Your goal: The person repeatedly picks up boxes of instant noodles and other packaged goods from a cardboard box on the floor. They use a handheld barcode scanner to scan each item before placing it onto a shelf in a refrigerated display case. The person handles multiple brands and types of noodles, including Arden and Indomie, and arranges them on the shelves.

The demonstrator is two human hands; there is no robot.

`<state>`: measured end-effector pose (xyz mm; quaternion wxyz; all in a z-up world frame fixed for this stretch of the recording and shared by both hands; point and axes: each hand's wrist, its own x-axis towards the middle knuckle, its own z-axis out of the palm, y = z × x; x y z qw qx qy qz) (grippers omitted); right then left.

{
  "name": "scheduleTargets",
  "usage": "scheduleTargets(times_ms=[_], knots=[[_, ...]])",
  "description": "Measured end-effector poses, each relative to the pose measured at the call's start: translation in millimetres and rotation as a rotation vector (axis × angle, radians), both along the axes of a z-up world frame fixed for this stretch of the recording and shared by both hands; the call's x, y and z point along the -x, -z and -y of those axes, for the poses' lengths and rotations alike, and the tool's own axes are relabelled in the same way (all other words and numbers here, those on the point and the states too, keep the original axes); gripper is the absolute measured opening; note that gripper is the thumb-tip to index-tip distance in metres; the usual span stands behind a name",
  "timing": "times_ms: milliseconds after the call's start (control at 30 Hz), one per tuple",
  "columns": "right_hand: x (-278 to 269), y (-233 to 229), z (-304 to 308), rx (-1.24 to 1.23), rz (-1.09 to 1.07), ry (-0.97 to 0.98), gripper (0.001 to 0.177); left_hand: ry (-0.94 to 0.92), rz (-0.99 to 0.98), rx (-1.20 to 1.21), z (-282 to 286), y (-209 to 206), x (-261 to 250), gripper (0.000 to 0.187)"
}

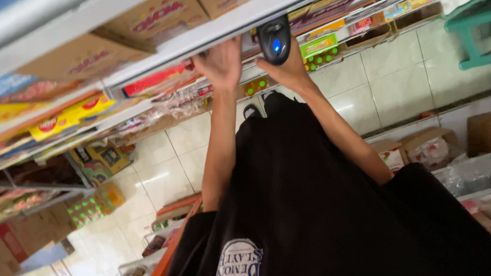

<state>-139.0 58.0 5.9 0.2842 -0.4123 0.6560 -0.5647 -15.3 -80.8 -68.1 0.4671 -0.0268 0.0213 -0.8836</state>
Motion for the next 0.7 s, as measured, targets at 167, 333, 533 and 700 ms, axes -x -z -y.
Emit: scheduleTargets(times_ms=[167,333,533,700], knots=[[-14.5,6.0,6.7,0.043,0.224,-0.016,0.041,0.021,0.072,-0.062,4.1,-16.0,-0.9,0.071],[-13.2,2.4,3.8,0.136,0.368,0.026,0.047,0.188,-0.278,0.118,-0.1,-6.5,-17.8,0.061],[-19.4,12.8,9.3,-0.037,0.157,0.177,0.039,0.131,-0.115,-0.066,9.2,-0.2,-4.1,0.06],[-20.8,30.3,6.8,-0.074,0.05,0.266,0.057,0.099,0.088,0.056,17.1,9.0,-1.3,0.051]])
